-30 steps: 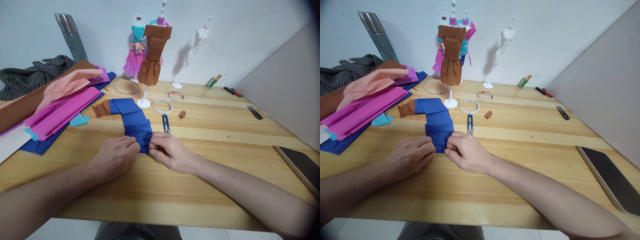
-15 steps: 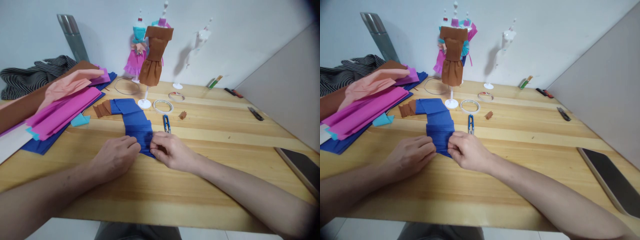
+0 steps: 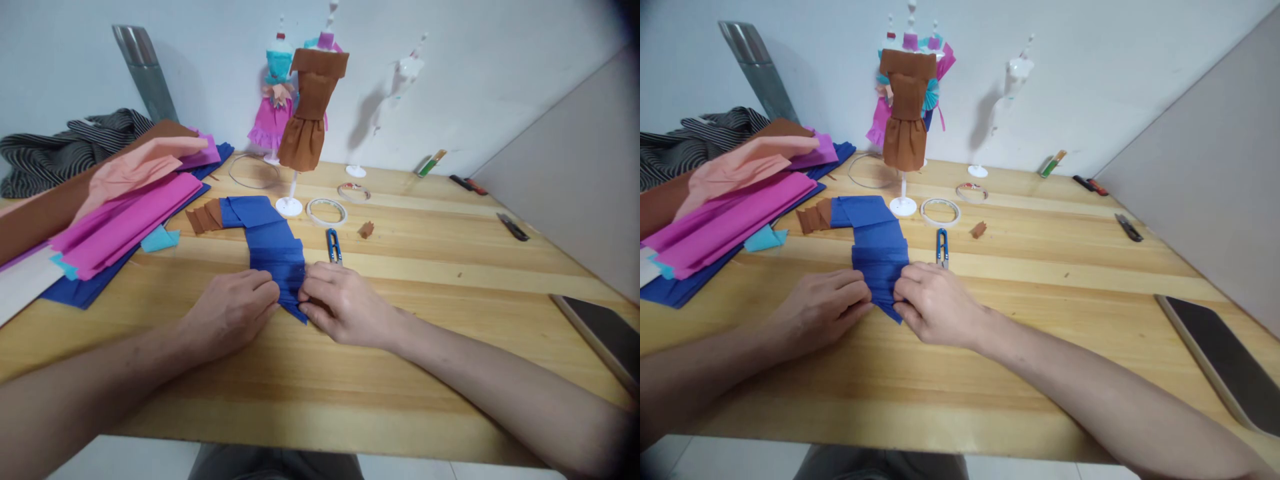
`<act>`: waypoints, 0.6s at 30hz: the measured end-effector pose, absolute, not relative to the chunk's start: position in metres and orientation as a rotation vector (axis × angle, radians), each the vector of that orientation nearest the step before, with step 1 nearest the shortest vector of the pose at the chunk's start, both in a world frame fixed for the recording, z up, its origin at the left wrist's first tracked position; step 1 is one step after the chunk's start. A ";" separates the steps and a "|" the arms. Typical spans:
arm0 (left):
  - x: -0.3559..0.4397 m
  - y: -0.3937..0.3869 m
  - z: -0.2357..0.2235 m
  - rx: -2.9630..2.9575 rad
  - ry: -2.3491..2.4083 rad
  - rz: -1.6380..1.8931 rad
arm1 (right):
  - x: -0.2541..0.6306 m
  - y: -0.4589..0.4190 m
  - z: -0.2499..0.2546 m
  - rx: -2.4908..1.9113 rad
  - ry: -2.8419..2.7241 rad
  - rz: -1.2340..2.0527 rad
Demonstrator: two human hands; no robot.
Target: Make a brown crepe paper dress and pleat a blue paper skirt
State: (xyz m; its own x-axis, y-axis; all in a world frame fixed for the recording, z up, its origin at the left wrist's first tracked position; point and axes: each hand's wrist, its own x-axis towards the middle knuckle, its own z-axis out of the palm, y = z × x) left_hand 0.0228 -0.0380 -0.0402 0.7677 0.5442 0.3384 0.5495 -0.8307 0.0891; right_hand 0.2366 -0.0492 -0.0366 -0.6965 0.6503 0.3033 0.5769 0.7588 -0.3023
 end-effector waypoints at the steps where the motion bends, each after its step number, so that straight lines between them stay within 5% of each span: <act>1: 0.023 -0.038 -0.041 -2.938 -0.905 -0.554 | 0.236 -0.049 -0.036 -0.933 -2.572 0.220; 7: 0.025 -0.036 -0.041 -2.949 -0.921 -0.541 | 0.236 -0.051 -0.035 -0.947 -2.627 0.021; 18: 0.025 -0.038 -0.042 -2.964 -0.890 -0.560 | 0.233 -0.052 -0.040 -0.943 -2.586 0.160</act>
State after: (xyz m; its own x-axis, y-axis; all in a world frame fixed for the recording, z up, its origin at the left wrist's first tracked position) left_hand 0.0254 -0.0382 -0.0416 0.7766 0.5338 0.3345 0.5327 -0.8399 0.1038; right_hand 0.2326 -0.0523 -0.0395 -0.7014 0.6400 0.3137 0.5964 0.7680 -0.2334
